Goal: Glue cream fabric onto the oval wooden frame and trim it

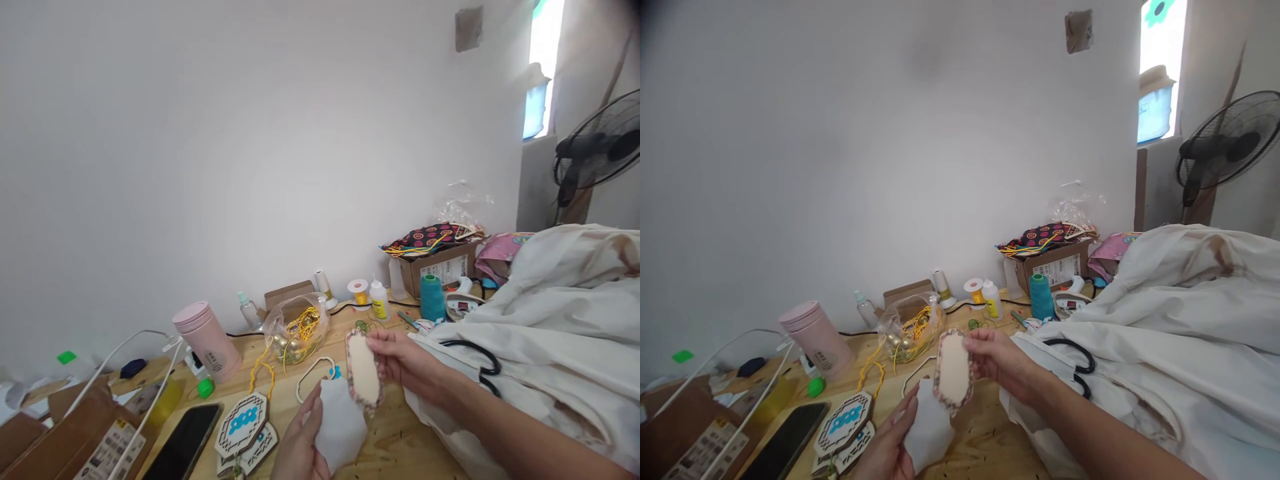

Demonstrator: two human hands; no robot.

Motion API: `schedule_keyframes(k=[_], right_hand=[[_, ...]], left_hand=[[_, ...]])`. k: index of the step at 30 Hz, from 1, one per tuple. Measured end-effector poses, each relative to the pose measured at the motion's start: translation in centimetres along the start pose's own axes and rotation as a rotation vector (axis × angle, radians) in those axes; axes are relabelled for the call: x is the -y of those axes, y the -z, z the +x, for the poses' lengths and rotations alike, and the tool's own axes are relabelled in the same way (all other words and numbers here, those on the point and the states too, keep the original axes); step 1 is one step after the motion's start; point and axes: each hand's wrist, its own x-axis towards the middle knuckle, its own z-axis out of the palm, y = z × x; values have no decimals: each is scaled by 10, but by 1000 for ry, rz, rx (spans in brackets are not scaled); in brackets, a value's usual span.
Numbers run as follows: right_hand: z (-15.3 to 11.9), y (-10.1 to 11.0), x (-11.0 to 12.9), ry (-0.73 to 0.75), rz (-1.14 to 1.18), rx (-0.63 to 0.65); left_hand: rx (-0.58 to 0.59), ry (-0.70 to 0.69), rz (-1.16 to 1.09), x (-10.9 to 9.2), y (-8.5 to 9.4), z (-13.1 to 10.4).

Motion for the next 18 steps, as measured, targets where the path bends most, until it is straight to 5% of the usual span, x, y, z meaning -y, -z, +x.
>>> schedule_keyframes(k=[5, 11, 12, 14, 15, 18], right_hand=[[0, 4, 4, 21, 81, -40], [3, 5, -3, 0, 8, -78], [4, 5, -4, -1, 6, -90], [4, 5, -5, -6, 12, -117], [5, 5, -5, -8, 17, -130], [5, 5, -6, -7, 16, -146]], left_hand=[[56, -38, 225, 1, 3, 10], [6, -589, 816, 5, 35, 27], [56, -745, 968, 9, 43, 29], [361, -937, 1297, 21, 54, 32], [494, -918, 1485, 27, 57, 34], [454, -732, 1716, 39, 55, 33]])
